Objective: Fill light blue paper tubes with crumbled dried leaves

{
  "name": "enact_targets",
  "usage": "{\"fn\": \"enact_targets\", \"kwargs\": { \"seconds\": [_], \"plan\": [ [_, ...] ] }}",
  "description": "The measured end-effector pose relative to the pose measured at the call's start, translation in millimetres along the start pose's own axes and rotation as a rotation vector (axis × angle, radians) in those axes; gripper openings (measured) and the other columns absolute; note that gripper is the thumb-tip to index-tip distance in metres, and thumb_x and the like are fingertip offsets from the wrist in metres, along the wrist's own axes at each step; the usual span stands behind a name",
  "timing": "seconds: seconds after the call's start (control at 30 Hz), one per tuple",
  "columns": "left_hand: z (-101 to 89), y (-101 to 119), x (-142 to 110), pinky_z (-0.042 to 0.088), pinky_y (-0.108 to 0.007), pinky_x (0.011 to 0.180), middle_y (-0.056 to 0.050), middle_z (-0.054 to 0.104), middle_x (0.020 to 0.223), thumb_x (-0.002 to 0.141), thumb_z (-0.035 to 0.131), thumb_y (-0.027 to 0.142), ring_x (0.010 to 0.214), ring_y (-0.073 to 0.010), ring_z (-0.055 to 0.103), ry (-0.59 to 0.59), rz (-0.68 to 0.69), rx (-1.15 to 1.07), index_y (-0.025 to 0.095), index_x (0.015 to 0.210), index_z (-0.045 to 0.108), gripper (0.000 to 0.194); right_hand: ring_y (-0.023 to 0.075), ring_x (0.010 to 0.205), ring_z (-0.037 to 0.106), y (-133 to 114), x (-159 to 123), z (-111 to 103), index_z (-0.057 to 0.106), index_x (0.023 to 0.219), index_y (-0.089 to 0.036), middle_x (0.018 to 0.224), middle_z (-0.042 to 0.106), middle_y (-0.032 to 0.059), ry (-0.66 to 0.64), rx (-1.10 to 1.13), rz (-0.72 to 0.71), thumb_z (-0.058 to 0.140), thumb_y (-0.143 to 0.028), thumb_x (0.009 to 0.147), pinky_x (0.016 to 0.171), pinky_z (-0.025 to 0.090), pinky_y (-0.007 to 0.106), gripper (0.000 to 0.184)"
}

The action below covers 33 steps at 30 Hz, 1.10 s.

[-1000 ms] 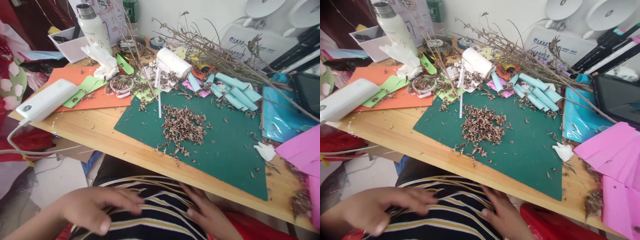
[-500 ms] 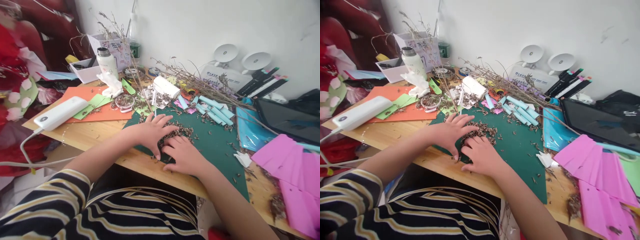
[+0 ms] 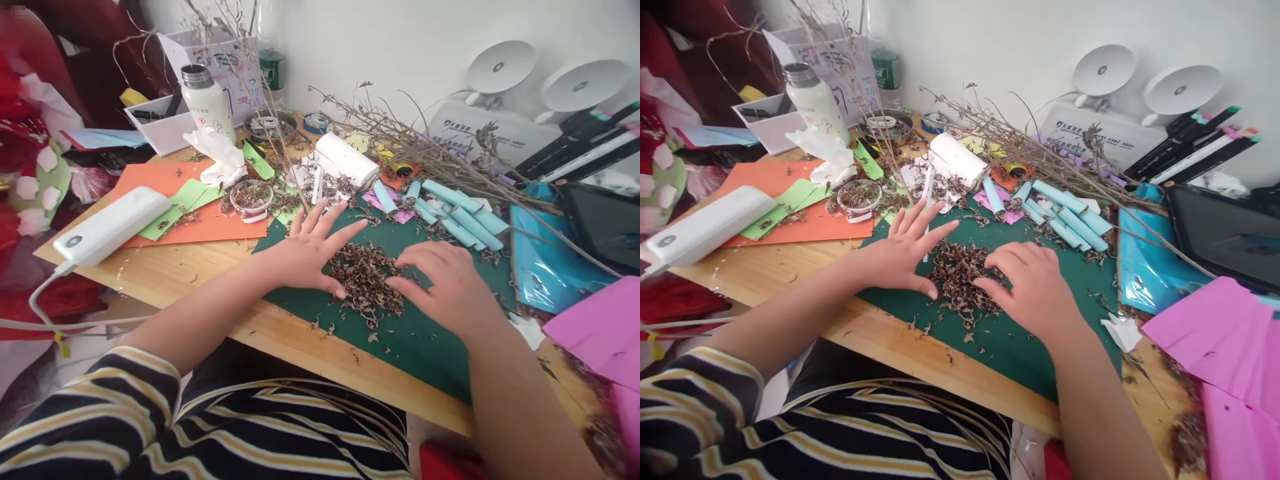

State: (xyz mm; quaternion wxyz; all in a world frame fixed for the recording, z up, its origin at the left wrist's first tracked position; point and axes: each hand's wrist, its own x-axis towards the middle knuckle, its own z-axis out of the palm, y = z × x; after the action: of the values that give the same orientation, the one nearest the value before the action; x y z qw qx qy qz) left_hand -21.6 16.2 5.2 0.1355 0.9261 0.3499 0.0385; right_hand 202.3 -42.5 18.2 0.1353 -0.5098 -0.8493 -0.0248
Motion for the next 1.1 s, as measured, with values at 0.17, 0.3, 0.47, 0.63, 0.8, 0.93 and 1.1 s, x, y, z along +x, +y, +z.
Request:
{"fn": "enact_targets", "kwargs": {
  "seconds": [0.17, 0.3, 0.47, 0.63, 0.8, 0.93, 1.1],
  "plan": [
    [4.6, 13, -12, -0.006, -0.062, 0.093, -0.010, -0.012, 0.141, 0.038, 0.072, 0.054, 0.123, -0.0413, -0.015, -0.287, 0.149, 0.005, 0.032, 0.133, 0.004, 0.119, 0.0205, 0.084, 0.049, -5, -14, 2, 0.052, 0.087, -0.022, 0.089, 0.056, 0.0035, -0.301, 0.085, -0.153, 0.056, -0.057, 0.065, 0.072, 0.032, 0.033, 0.041],
    [17.0, 23, -12, -0.010, -0.064, 0.090, -0.010, -0.013, 0.141, 0.036, 0.074, 0.053, 0.123, -0.0412, -0.017, -0.229, 0.159, 0.070, 0.033, 0.133, 0.005, 0.120, 0.0217, 0.084, 0.048, -18, -25, 10, 0.048, 0.095, -0.024, 0.090, 0.052, 0.0032, -0.386, -0.031, -0.037, 0.064, -0.052, 0.057, 0.067, 0.033, 0.032, 0.050],
    [16.4, 18, -4, -0.003, -0.064, 0.092, -0.013, -0.013, 0.140, 0.050, 0.070, 0.053, 0.124, -0.0421, -0.012, -0.037, 0.068, 0.107, 0.032, 0.133, 0.006, 0.107, 0.0247, 0.087, 0.045, -18, -29, 17, 0.044, 0.104, -0.021, 0.097, 0.049, 0.0083, -0.251, -0.209, 0.020, 0.062, -0.047, 0.062, 0.067, 0.031, 0.034, 0.052],
    [8.8, 16, -3, -0.001, -0.064, 0.092, -0.015, -0.008, 0.141, 0.061, 0.058, 0.059, 0.124, -0.0434, -0.009, -0.013, 0.015, 0.062, 0.029, 0.133, 0.013, 0.091, 0.0241, 0.087, 0.044, -13, -22, 19, 0.044, 0.104, -0.019, 0.100, 0.047, 0.0100, -0.132, -0.225, 0.060, 0.060, -0.043, 0.068, 0.070, 0.031, 0.034, 0.046],
    [12.9, 25, -7, -0.006, -0.064, 0.092, -0.011, -0.006, 0.142, 0.045, 0.069, 0.058, 0.124, -0.0427, -0.009, -0.184, 0.224, 0.037, 0.034, 0.132, 0.012, 0.106, 0.0282, 0.102, 0.040, -4, -19, 19, 0.044, 0.104, -0.021, 0.110, 0.044, 0.0106, -0.149, -0.109, 0.050, 0.057, -0.054, 0.065, 0.078, 0.031, 0.040, 0.053],
    [21.4, 27, -5, -0.005, -0.065, 0.091, -0.013, -0.005, 0.142, 0.048, 0.067, 0.059, 0.125, -0.0416, -0.008, -0.198, 0.236, 0.026, 0.032, 0.131, 0.016, 0.101, 0.0342, 0.121, 0.021, -4, -20, 18, 0.043, 0.112, -0.024, 0.132, 0.027, 0.0108, -0.246, -0.036, -0.046, 0.057, -0.061, 0.058, 0.092, 0.020, 0.054, 0.067],
    [22.0, 22, -1, 0.002, -0.065, 0.092, -0.014, 0.003, 0.141, 0.063, 0.060, 0.053, 0.126, -0.0394, -0.003, -0.140, 0.189, 0.026, 0.028, 0.127, 0.029, 0.075, 0.0356, 0.127, 0.007, -8, -22, 23, 0.029, 0.127, -0.028, 0.141, 0.011, 0.0100, -0.287, -0.034, -0.075, 0.058, -0.062, 0.056, 0.094, 0.011, 0.062, 0.083]
  ]
}}
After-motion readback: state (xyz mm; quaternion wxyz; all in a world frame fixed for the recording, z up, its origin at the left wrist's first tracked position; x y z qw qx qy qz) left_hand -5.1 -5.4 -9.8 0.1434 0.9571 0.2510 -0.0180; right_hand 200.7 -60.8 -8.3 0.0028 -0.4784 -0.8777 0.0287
